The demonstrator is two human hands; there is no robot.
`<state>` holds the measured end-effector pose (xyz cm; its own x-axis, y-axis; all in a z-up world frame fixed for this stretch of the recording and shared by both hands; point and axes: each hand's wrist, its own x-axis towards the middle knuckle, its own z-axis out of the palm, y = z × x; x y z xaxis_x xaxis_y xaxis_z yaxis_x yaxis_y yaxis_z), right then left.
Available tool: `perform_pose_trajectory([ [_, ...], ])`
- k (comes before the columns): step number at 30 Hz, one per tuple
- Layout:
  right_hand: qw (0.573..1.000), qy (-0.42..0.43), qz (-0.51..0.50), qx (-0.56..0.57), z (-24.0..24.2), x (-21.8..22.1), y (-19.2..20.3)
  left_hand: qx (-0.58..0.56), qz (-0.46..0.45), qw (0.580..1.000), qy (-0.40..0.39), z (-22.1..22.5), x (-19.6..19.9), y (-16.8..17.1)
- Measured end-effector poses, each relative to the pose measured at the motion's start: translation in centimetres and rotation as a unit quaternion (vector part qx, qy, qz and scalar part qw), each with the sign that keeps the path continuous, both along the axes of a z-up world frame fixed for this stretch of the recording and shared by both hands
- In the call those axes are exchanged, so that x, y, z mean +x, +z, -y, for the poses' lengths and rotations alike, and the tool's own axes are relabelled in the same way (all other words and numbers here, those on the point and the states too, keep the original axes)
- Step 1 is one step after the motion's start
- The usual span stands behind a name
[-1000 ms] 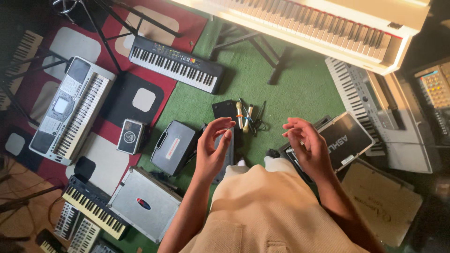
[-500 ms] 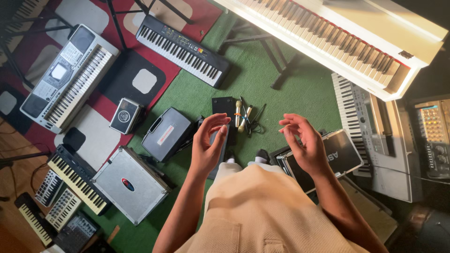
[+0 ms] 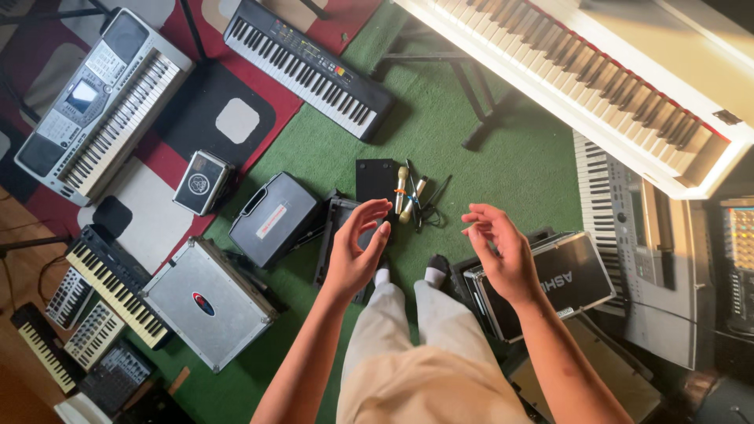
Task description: The person picks up two microphones and a cable from a collection of musical equipment on the floor and places them into a storage case.
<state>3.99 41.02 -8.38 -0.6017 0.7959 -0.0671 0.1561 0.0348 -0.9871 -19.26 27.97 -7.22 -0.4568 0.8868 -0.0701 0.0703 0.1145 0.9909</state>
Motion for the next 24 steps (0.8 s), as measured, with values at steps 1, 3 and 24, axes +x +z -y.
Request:
perform_pose_trajectory([
  [1,1.000,0.002,0.005,-0.007,-0.5,-0.5,-1.2,-0.006,-0.002,1.000,-0.001,-0.4,-0.4,-1.4],
  [3,1.000,0.004,0.016,-0.023,-1.5,-1.6,-3.7,-0.009,0.007,1.000,0.005,-1.8,-1.2,-4.7],
  [24,0.979,-0.003,0.177,-0.105,-5.3,-11.2,-51.5,-0.162,0.031,0.985,0.045,-9.5,-4.5,-52.6],
])
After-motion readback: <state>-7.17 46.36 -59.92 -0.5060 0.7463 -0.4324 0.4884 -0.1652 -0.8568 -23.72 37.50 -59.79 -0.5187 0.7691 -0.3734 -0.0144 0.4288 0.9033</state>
